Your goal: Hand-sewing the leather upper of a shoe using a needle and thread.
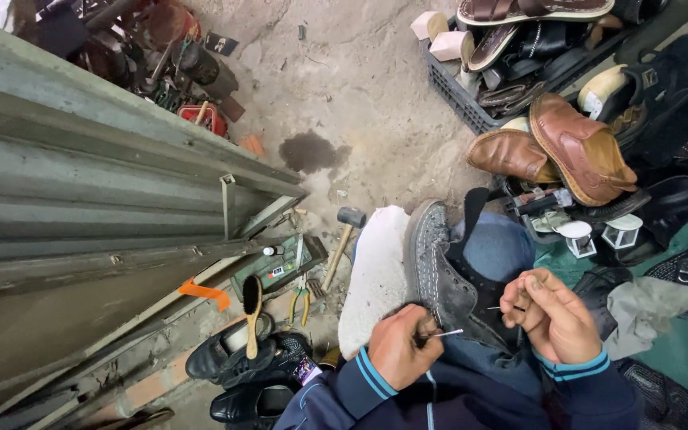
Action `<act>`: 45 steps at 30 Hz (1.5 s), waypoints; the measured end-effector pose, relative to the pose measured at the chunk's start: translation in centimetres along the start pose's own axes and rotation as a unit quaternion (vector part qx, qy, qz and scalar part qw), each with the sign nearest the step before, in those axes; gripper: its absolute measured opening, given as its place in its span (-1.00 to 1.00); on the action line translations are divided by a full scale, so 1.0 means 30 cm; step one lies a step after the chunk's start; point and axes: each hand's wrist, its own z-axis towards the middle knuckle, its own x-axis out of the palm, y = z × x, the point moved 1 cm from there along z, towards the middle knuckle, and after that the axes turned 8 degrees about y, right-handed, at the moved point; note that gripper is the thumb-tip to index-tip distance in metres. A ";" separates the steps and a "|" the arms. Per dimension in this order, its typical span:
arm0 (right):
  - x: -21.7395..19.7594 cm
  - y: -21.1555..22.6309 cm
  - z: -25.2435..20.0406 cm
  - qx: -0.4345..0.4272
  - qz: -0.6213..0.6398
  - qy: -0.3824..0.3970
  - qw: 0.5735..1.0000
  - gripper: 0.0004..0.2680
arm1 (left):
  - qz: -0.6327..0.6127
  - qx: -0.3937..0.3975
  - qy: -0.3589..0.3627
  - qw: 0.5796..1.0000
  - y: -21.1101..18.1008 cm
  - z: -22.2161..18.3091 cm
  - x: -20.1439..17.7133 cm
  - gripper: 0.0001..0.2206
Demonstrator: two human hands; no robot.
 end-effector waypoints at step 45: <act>-0.091 -0.057 0.016 0.041 0.012 -0.020 0.999 -0.87 | -0.012 -0.045 0.024 0.999 0.033 0.001 0.009 -0.85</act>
